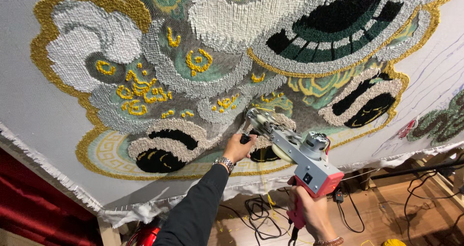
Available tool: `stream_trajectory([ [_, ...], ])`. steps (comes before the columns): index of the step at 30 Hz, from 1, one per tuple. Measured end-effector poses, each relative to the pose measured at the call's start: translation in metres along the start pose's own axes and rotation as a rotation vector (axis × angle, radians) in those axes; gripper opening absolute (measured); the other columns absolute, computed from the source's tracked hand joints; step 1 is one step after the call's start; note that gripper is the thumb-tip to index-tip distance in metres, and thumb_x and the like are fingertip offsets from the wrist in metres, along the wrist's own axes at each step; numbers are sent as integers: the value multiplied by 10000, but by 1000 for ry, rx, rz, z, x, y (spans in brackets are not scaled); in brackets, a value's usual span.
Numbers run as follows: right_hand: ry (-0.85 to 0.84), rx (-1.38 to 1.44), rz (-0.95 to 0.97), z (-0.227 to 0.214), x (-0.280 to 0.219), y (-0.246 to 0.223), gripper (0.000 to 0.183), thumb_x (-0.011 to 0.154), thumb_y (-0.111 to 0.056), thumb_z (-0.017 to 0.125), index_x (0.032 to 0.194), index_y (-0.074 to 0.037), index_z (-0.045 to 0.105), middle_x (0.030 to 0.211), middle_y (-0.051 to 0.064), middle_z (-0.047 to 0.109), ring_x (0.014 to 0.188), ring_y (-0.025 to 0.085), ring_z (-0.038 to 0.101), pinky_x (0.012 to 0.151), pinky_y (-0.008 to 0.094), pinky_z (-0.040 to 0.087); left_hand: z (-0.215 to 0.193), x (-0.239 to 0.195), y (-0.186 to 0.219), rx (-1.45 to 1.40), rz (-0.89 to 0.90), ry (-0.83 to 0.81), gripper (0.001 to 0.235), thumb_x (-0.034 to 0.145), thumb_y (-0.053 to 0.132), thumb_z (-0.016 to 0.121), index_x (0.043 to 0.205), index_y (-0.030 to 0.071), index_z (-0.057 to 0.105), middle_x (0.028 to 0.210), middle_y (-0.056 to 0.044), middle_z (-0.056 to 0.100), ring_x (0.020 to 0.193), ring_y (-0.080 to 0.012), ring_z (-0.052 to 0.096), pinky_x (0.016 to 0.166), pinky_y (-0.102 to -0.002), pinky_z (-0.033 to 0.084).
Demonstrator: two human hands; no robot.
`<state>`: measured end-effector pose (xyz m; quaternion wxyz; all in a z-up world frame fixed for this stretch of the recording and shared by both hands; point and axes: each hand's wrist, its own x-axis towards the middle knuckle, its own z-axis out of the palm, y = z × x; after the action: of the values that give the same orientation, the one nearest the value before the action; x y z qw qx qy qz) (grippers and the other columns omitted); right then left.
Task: The person uses a handheld tufting gun to apply yellow yarn into a stretched canvas, following a pre-drawn design. The person guides the tool across the surface to create textured loops and occasionally adjusts the yarn feed with the left hand.
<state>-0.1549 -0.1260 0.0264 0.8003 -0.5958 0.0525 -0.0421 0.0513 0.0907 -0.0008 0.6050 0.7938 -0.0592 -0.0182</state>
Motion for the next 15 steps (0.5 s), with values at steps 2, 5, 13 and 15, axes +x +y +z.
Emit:
stream_trajectory([
  [2, 20, -41, -16, -1, -1, -2, 200, 881, -77, 595, 1031, 50, 629, 561, 83, 504, 443, 186, 488, 434, 333, 418, 3, 1, 0, -48, 26, 11, 387, 912, 420, 737, 1006, 47, 773, 688, -16, 693, 532, -103, 659, 503, -304, 574],
  [5, 6, -52, -18, -2, 0, -4, 198, 889, -69, 598, 1040, 57, 618, 569, 83, 506, 451, 185, 494, 432, 335, 420, 4, 2, -1, -73, 29, 17, 373, 909, 413, 742, 1042, 67, 782, 689, -7, 686, 538, -98, 656, 510, -306, 583],
  [13, 2, -32, 1, -4, -2, -12, 225, 894, -73, 590, 1067, 69, 615, 610, 79, 517, 474, 188, 502, 433, 346, 431, 7, -1, 3, -53, 79, -12, 395, 938, 435, 707, 1168, 122, 780, 679, -12, 696, 511, -120, 678, 511, -296, 551],
  [15, 2, -19, 20, -6, -7, -14, 242, 882, -81, 577, 1083, 50, 612, 606, 73, 507, 464, 190, 492, 419, 351, 427, 11, -4, 4, -59, 62, -13, 378, 938, 425, 713, 1151, 122, 787, 659, -32, 663, 513, -140, 683, 500, -299, 548],
])
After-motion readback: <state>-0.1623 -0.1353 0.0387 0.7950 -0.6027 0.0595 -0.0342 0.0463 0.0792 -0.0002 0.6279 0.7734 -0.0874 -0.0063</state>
